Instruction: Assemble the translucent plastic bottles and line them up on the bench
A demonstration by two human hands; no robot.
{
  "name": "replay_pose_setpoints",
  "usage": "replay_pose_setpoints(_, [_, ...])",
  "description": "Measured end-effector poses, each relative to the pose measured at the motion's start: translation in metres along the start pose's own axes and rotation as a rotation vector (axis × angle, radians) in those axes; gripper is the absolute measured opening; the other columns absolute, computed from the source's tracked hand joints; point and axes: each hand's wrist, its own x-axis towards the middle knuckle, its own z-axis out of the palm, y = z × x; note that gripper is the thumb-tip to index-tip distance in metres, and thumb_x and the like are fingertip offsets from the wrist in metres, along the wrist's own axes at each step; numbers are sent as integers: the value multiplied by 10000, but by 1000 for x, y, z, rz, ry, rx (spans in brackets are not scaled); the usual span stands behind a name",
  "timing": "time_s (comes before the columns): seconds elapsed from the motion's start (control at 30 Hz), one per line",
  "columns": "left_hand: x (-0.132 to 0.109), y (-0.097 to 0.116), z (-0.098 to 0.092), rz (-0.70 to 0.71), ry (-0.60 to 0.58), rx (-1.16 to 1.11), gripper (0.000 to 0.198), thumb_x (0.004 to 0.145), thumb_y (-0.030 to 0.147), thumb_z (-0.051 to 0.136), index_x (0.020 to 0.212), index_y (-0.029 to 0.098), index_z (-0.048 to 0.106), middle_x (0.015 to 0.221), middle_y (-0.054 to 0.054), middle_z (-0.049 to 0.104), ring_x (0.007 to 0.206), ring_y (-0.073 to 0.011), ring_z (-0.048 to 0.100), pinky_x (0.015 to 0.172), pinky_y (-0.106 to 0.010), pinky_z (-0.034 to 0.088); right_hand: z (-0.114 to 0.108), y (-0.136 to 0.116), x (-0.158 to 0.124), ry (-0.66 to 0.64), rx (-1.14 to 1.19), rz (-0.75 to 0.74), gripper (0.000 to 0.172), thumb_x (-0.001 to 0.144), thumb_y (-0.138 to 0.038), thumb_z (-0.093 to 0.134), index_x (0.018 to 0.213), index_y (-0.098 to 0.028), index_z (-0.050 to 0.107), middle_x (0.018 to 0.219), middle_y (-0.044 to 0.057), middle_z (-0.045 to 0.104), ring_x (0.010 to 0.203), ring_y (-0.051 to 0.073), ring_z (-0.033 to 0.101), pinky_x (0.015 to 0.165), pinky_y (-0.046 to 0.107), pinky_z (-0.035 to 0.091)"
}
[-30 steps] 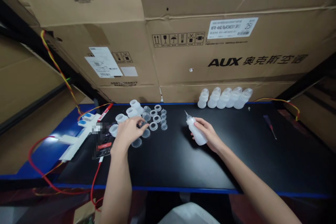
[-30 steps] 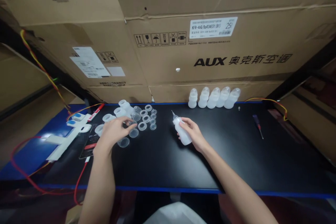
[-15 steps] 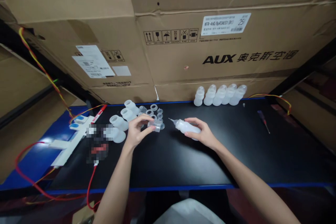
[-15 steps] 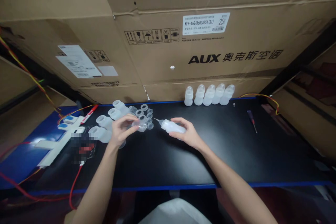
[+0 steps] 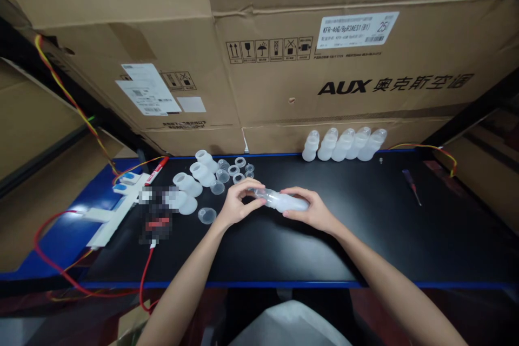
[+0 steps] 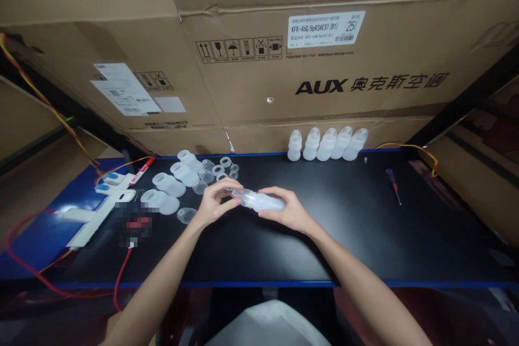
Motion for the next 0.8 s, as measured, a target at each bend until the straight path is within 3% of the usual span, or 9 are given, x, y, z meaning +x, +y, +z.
replay_pose_setpoints(0.3, [-3,-12,19,-25,25,-41,324,833,291,918,1141,224,841,1116,-120,807,999,-239,781,806,-330,685,3,0,-3,104,-36,-16,508,729,-405,979,1194,-261,832,1204,73,814,1051,285,746,978,408,537])
replay_pose_setpoints(0.43, [-3,-15,25,1,61,0,323,831,321,918,1132,230,845,1142,-122,812,996,-244,786,809,-342,693,7,5,-2,167,55,74,572,638,-433,1021,1148,-240,847,1152,83,827,1050,309,746,976,431,542])
replay_pose_setpoints(0.63, [-3,-20,26,-64,16,-28,353,863,358,893,1167,193,822,1174,-148,826,1034,-278,813,884,-378,694,16,13,1,186,323,260,677,508,-431,1073,1099,-210,830,1033,68,832,942,289,761,883,397,582])
replay_pose_setpoints(0.7, [-3,-22,35,-98,45,-100,468,877,402,879,1276,186,766,1225,-165,812,1074,-296,812,909,-403,692,20,14,3,175,415,274,695,549,-465,1058,1143,-212,801,1042,72,823,921,281,762,853,385,593])
replay_pose_setpoints(0.8, [-6,-25,55,-114,76,-205,668,874,459,874,1438,193,633,1327,-189,770,1177,-322,783,955,-435,681,26,15,6,191,436,187,610,742,-588,936,1191,-223,740,1084,79,791,926,267,747,821,371,598])
